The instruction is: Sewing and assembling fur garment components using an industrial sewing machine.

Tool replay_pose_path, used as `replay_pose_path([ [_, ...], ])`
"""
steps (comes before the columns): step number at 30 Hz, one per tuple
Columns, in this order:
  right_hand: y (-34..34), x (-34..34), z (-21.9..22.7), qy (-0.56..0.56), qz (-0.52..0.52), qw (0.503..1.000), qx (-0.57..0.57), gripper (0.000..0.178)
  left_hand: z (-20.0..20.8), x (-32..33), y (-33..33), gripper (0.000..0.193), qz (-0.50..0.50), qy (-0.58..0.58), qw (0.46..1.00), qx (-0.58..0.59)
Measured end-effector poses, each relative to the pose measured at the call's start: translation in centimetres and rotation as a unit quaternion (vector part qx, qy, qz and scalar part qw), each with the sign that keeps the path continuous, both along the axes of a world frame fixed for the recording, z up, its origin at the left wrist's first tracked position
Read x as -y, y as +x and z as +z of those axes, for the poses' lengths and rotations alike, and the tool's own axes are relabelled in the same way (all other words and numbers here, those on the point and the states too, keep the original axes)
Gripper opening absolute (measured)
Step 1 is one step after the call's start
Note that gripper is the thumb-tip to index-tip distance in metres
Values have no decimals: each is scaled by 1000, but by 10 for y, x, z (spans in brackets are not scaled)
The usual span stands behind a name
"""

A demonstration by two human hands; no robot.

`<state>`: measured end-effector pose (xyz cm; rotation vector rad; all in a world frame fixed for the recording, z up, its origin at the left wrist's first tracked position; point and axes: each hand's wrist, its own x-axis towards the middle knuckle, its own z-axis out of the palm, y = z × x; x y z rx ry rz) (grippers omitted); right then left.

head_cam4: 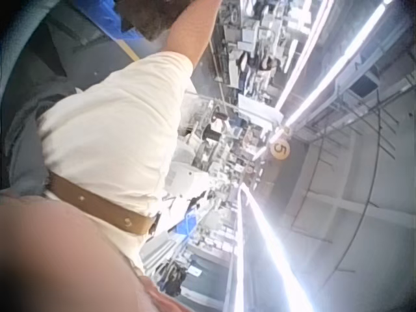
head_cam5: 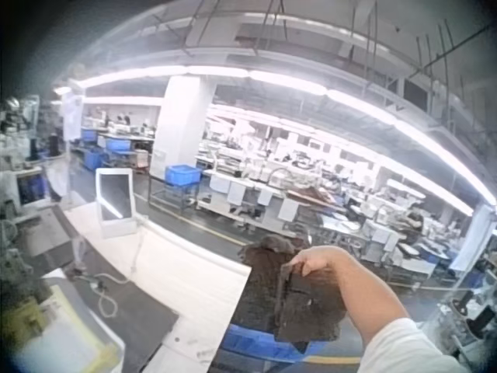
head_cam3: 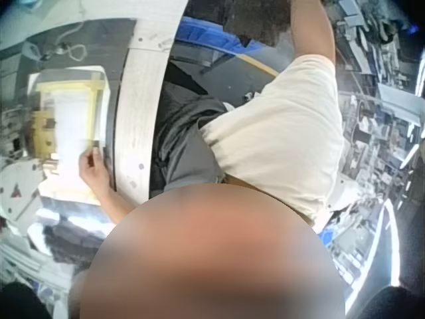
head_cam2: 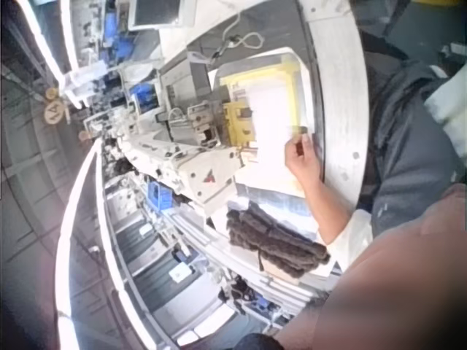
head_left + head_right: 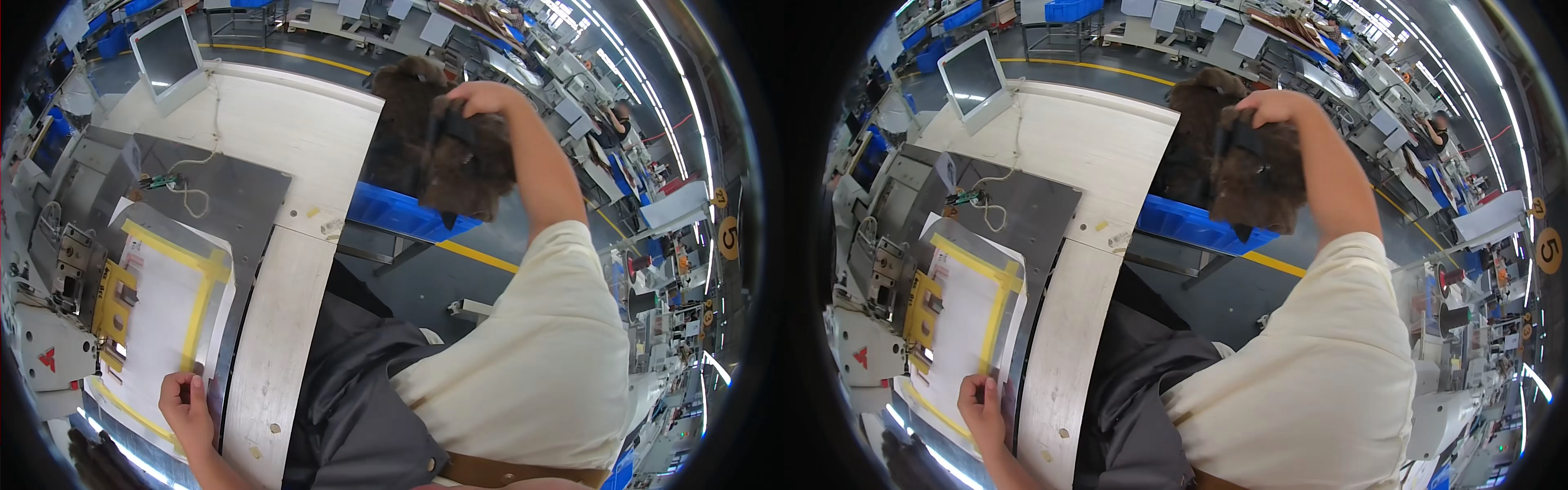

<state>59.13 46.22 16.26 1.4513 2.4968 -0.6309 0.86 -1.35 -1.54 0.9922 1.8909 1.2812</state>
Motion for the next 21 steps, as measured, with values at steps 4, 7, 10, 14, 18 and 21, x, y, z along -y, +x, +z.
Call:
replay_pose_path([
  [4, -36, -57, -118, 55, 3, 997, -55, 44, 1, -3, -1, 4, 7, -3, 1000, -19],
  [7, -54, -75, -185, 127, -68, 990, 4, 37, 1, -3, 0, 5, 6, -8, 999, -54],
  [10, -57, -65, -203, 236, -104, 966, 18, 34, 3, -4, 2, 6, 1, -5, 998, -65],
  [14, -75, -24, -139, 297, -194, 930, 96, 52, 4, -2, -3, 5, -23, -15, 995, -95],
  [18, -64, 25, -100, 292, -238, 922, 84, 59, 9, -3, 0, 5, -33, -14, 995, -90],
  [21, -56, 66, -112, 207, -256, 942, 71, 71, 8, 0, -3, 4, -40, -13, 995, -93],
])
